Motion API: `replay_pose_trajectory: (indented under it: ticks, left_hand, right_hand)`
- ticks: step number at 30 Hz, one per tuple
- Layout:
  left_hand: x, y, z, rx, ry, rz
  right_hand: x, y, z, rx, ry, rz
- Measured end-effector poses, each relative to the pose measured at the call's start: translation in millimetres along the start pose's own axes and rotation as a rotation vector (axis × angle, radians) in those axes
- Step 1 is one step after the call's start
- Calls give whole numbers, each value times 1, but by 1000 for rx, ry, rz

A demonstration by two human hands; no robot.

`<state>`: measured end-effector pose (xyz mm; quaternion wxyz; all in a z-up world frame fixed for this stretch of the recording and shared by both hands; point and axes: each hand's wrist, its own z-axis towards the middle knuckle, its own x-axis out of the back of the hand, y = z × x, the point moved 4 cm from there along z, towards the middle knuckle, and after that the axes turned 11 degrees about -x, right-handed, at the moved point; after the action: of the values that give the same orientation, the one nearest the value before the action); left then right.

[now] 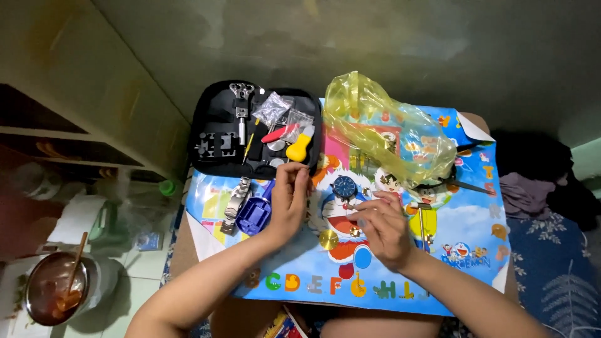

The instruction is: Polishing and performing maintenance on a watch case using specialized tools from a repair kit.

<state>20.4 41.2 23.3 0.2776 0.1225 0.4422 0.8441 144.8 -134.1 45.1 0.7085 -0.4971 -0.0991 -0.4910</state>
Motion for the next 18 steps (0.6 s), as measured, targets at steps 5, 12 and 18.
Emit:
replay_pose_trajectory:
  ticks: [5, 12, 18]
  left_hand:
    - [-4, -2, -2, 9, 8, -42]
    - [6, 12, 8, 20, 174, -229]
    - [33, 23, 27, -27, 249, -187]
  right_hand:
    - [1, -3, 7, -38, -48, 49]
    - [-8, -6, 8, 51, -113, 62]
    - [-12, -24, 8, 208, -223, 7]
